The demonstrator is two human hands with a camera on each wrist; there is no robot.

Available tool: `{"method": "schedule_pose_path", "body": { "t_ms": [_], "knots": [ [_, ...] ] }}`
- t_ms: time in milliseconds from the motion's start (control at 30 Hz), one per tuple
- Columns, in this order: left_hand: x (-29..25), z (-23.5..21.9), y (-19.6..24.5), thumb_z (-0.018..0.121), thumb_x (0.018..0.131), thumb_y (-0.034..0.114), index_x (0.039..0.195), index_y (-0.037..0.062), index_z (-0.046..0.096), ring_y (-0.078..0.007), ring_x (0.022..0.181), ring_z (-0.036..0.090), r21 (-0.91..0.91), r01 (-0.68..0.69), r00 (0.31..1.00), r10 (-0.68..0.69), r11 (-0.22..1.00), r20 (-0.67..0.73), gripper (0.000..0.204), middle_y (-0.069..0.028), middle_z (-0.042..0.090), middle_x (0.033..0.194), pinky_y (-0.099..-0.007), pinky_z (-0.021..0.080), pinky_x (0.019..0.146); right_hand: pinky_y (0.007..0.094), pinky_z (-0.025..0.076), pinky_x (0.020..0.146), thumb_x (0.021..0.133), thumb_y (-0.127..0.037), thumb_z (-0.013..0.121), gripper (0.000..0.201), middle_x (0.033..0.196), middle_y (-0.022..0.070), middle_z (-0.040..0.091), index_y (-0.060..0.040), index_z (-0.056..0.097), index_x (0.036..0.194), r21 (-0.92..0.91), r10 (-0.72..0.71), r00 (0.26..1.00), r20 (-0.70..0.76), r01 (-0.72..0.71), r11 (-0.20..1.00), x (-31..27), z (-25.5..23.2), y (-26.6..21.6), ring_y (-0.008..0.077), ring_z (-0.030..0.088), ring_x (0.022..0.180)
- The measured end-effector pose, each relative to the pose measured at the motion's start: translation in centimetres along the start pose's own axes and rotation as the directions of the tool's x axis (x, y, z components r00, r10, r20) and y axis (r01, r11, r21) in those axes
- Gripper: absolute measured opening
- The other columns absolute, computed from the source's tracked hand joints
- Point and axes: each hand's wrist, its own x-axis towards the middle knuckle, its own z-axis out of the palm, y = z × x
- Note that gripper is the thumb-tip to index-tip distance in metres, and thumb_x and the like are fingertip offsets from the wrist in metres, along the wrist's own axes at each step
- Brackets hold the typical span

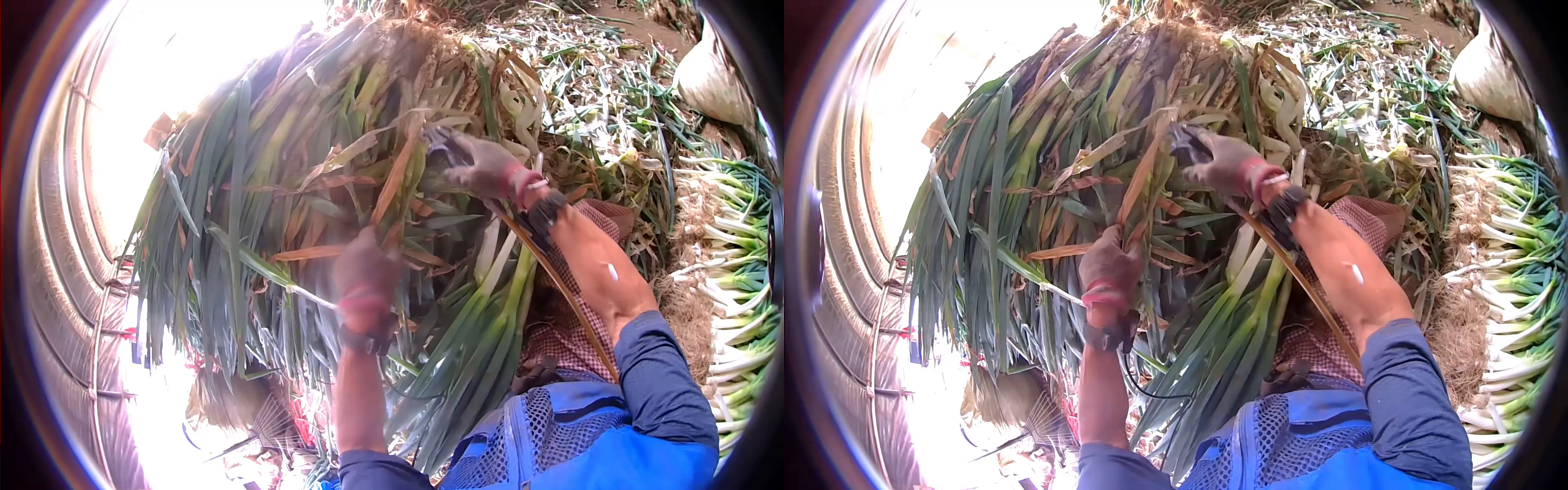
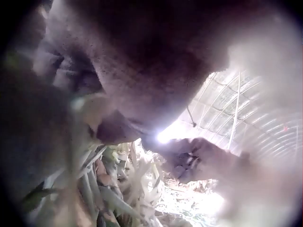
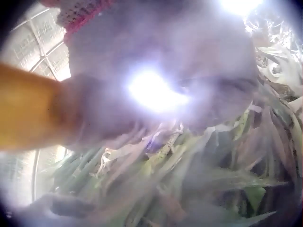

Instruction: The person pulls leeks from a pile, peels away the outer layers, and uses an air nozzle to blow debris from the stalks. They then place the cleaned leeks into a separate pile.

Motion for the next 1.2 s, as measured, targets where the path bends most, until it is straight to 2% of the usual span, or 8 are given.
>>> {"method": "schedule_pose_path", "body": {
  "t_ms": [133,300,400,467,533,667,967,1200],
  "knots": [
    [0.8,0.8,0.7,0.072,0.102,0.033,0.117,0.0108,0.08,-0.0414,0.091,0.078,0.03,0.016,0.999,-0.015,0.999,-0.033,0.029,-0.0189,0.081,0.098,-0.049,0.06,0.083,0.0393,0.043,0.124,0.093,-0.031,0.085,0.099,0.158,0.0239,0.061,-0.0008,0.034,0.172,0.09,-0.065,0.994,0.082,0.057,0.994,-7.3,1.0,0.7,0.0307,0.061,0.142],
    [1.8,2.2,-0.3,0.074,0.103,0.032,0.095,0.0051,0.079,-0.0328,0.063,0.067,-0.703,0.204,0.975,-0.078,0.681,0.208,0.029,-0.0179,0.071,0.074,-0.0425,0.053,0.066,0.0343,0.053,0.107,0.089,-0.033,0.081,0.099,0.135,0.0185,0.071,-0.0005,0.036,0.171,0.363,-0.173,0.97,0.171,0.101,0.926,-17.5,1.6,2.6,0.0256,0.071,0.119],
    [1.9,0.4,1.1,0.076,0.103,0.029,0.093,0.0024,0.079,-0.0217,0.059,0.062,-0.191,-0.189,0.982,0.186,0.963,-0.035,0.029,-0.0094,0.069,0.068,-0.0381,0.049,0.062,0.0355,0.053,0.108,0.089,-0.036,0.081,0.1,0.134,0.0192,0.07,0.003,0.037,0.17,0.283,-0.189,0.971,0.143,0.143,0.948,-20.0,1.0,3.2,0.0268,0.071,0.119],
    [2.9,-1.5,2.3,0.075,0.102,0.025,0.09,0.0008,0.079,-0.0111,0.063,0.057,-0.137,-0.176,0.984,0.18,0.975,0.017,0.028,0.0017,0.068,0.069,-0.0325,0.046,0.061,0.0344,0.05,0.111,0.091,-0.039,0.082,0.1,0.142,0.0171,0.068,0.0063,0.038,0.168,0.218,-0.144,0.982,0.124,0.114,0.969,-20.7,0.3,3.1,0.0232,0.069,0.124],
    [3.9,-4.3,3.6,0.073,0.102,0.023,0.087,0.0009,0.079,-0.0068,0.067,0.057,-0.577,0.155,0.945,0.051,0.802,0.324,0.027,0.0067,0.067,0.074,-0.03,0.045,0.062,0.037,0.049,0.113,0.09,-0.039,0.083,0.102,0.143,0.0215,0.068,0.0064,0.038,0.168,0.313,-0.119,0.959,0.258,0.033,0.949,-21.0,0.1,3.2,0.0281,0.069,0.127],
    [7.5,-5.6,4.0,0.074,0.103,0.021,0.102,-0.0012,0.079,-0.0083,0.072,0.06,-0.838,0.353,0.888,0.133,0.417,0.44,0.023,0.0014,0.068,0.086,-0.0256,0.051,0.066,0.0352,0.05,0.11,0.088,-0.039,0.083,0.101,0.13,0.0187,0.069,0.0055,0.039,0.168,0.236,-0.121,0.984,0.131,0.088,0.968,-20.7,1.0,3.6,0.0257,0.069,0.118],
    [7.3,-2.8,5.2,0.072,0.105,0.019,0.101,0.0002,0.08,-0.0098,0.078,0.065,-0.875,0.347,0.904,0.129,0.338,0.408,0.021,-0.0006,0.074,0.092,-0.0291,0.054,0.075,0.0374,0.055,0.109,0.088,-0.029,0.084,0.095,0.132,0.025,0.072,0.0059,0.042,0.166,0.246,-0.236,0.968,-0.089,0.251,0.936,-19.9,2.2,4.7,0.0321,0.075,0.117],
    [7.2,0.5,2.8,0.069,0.108,0.025,0.106,0.0023,0.078,-0.0118,0.081,0.07,-0.896,0.323,0.932,0.063,0.305,0.358,0.024,-0.0017,0.076,0.093,-0.0321,0.057,0.076,0.0403,0.053,0.112,0.088,-0.033,0.083,0.098,0.136,0.0253,0.071,0.0054,0.04,0.167,0.432,-0.167,0.98,0.104,0.107,0.895,-19.2,0.2,2.3,0.0372,0.074,0.121]
  ]
}}
